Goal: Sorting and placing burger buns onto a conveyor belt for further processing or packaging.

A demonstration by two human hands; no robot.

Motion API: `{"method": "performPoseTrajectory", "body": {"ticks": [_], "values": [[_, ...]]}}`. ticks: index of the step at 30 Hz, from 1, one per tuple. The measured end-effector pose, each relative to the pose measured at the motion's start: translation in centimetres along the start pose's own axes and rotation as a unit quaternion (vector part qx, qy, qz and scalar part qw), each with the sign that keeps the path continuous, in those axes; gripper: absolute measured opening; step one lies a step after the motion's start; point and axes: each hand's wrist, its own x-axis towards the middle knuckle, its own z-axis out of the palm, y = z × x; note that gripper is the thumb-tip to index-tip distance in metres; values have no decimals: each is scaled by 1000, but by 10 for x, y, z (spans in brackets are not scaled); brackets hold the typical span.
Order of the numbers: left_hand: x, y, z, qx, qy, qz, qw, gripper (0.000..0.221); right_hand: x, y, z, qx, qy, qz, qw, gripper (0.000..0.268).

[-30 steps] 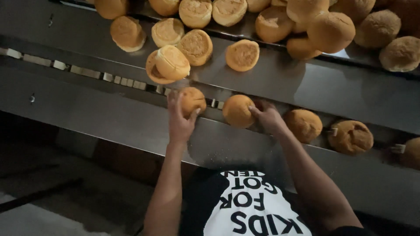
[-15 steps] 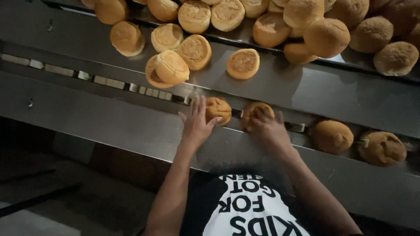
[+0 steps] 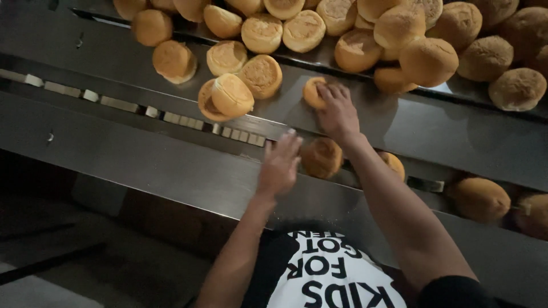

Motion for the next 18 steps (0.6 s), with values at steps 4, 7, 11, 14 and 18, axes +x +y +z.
{"method": "performPoseTrajectory", "body": {"ticks": [4,7,11,14,18], "values": [[21,-28,-63,57,162,-88,981,54,-20,-64,-38,183,-169,156,956,63],[50,-54,-107,84,124,-160,976,106,-41,-90,-24,484,-210,214,822,51],[70,-97,-103,98,69,-224,967,103,-48,-100,-6,262,-237,195,915,56],[70,-120,-87,90,103,-184,973,92,-54,-92,4,124,-193,151,962,60],[69,-96,-92,39,177,-106,978,63,-48,-118,-33,85,61,-97,990,52]]}}
